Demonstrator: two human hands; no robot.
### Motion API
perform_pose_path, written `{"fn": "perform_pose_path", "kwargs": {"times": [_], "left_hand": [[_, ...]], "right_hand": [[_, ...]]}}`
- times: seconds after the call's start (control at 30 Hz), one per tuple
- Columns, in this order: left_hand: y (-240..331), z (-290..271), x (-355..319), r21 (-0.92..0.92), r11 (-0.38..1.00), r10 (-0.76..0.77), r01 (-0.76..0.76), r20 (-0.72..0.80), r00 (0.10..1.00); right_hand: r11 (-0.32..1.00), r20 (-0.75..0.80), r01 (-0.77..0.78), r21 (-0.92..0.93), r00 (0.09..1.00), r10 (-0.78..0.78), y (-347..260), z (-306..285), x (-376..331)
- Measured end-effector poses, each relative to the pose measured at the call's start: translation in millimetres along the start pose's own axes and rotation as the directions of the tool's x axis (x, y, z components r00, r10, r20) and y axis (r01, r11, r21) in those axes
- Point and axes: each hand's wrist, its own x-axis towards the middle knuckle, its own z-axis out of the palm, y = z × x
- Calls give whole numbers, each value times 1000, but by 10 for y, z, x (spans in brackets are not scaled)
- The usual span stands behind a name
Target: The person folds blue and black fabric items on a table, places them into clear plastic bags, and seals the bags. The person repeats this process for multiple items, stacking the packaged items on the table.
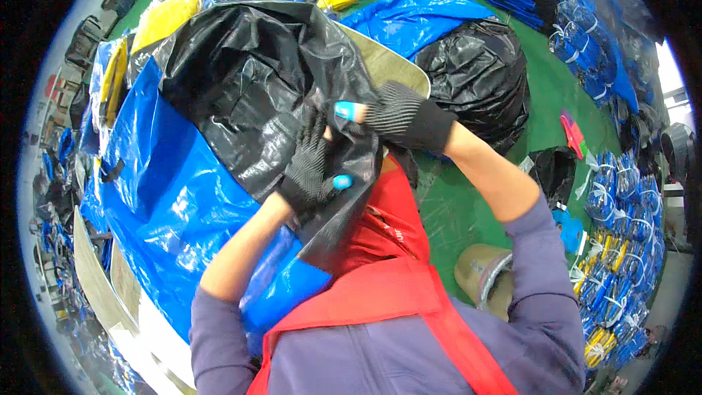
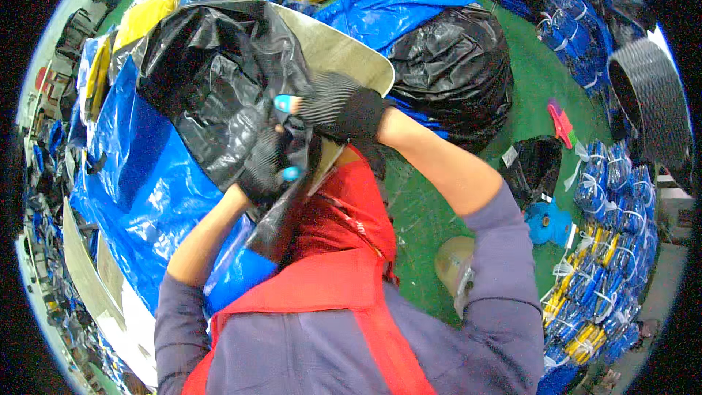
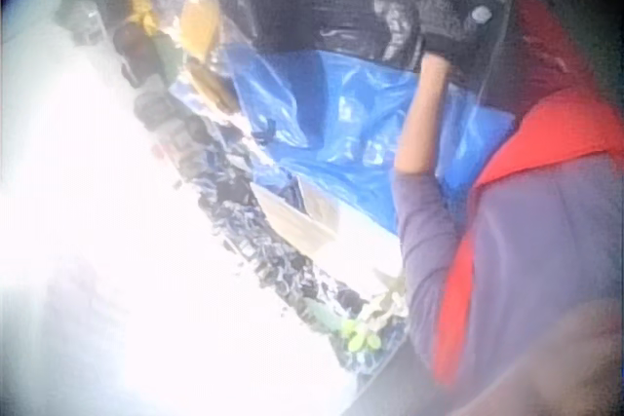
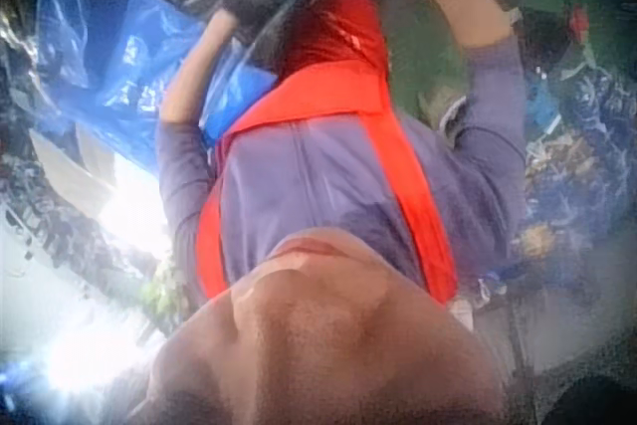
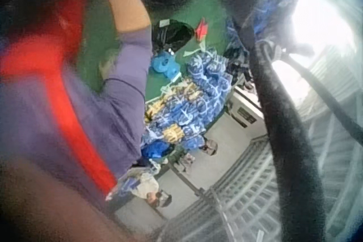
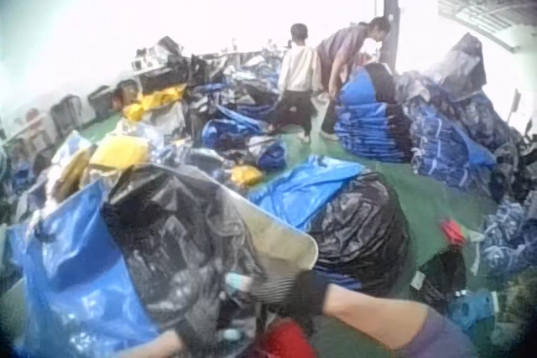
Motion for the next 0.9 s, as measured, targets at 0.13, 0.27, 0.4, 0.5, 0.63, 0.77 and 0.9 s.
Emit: {"fn": "perform_pose_path", "kwargs": {"times": [0.13, 0.27, 0.4, 0.5, 0.63, 0.77, 0.9], "left_hand": [[-34, 126, 22, 256, 966, -82, 47, 128, 988], [-184, 257, -5, 478, 877, -26, -51, 154, 988], [98, 142, -427, 396, 917, -81, 46, 72, 994], [668, -449, -1395, 368, 893, -403, 257, 404, 821], [1581, -1228, -3107, 376, -84, -837, 923, -529, 139], [2092, -886, -4003, -663, -313, -872, 681, -84, -482], [2274, -559, -4287, -926, -98, -942, 365, -32, -335]], "right_hand": [[825, 39, 248, -507, 963, -266, -221, -236, -166], [609, 214, 308, -731, 951, -225, -322, -332, 80], [484, 382, 373, -792, 920, -83, -68, 283, 1079], [490, 371, 359, -795, 925, -75, 438, 611, 1540], [556, 340, 347, -755, 933, -120, 766, 715, 1638], [514, 328, 287, -808, 945, -12, 642, 732, 1700], [439, 201, 203, -875, 978, -50, 623, 857, 1990]]}}
